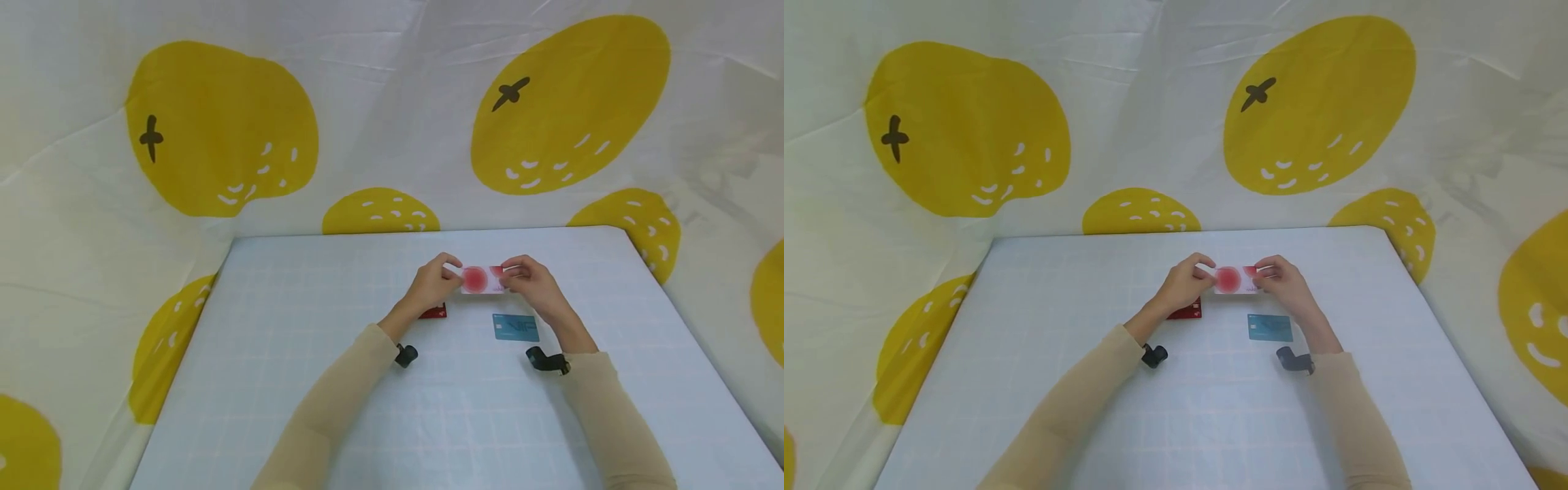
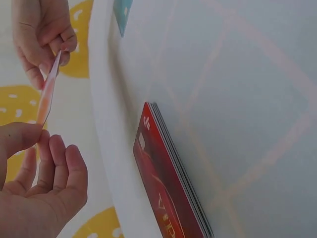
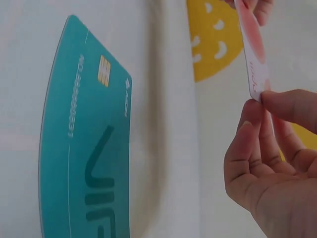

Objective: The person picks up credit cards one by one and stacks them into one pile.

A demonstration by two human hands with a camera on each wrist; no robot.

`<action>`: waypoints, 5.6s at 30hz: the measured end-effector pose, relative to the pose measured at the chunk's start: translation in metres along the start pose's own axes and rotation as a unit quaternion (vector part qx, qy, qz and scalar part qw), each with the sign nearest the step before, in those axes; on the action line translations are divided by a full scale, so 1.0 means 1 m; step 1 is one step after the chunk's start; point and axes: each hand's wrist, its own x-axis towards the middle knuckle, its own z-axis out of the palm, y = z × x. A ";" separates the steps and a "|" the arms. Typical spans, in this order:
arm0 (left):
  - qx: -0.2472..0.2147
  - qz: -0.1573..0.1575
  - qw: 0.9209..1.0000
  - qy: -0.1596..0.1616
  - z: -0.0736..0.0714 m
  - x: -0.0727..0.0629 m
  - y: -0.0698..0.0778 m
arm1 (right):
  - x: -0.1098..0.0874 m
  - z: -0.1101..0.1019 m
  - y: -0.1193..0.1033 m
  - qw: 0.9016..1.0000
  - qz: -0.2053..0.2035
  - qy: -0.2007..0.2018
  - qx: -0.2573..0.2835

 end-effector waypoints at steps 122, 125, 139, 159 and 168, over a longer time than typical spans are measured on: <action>0.052 -0.032 0.998 0.021 -0.061 -0.078 -0.039 | -0.021 0.086 -0.036 0.996 -0.035 -0.035 -0.076; 0.048 -0.020 0.998 0.018 -0.058 -0.089 -0.035 | -0.029 0.083 -0.038 0.995 -0.051 -0.023 -0.085; 0.027 0.026 0.999 0.014 -0.038 -0.139 -0.027 | -0.077 0.083 -0.035 0.989 -0.110 0.003 -0.097; 0.019 0.072 0.997 -0.007 -0.002 -0.132 -0.019 | -0.083 0.057 -0.014 0.987 -0.115 0.014 -0.114; 0.062 0.122 0.989 -0.058 0.030 -0.100 0.003 | -0.079 0.021 0.004 0.981 -0.109 0.026 -0.161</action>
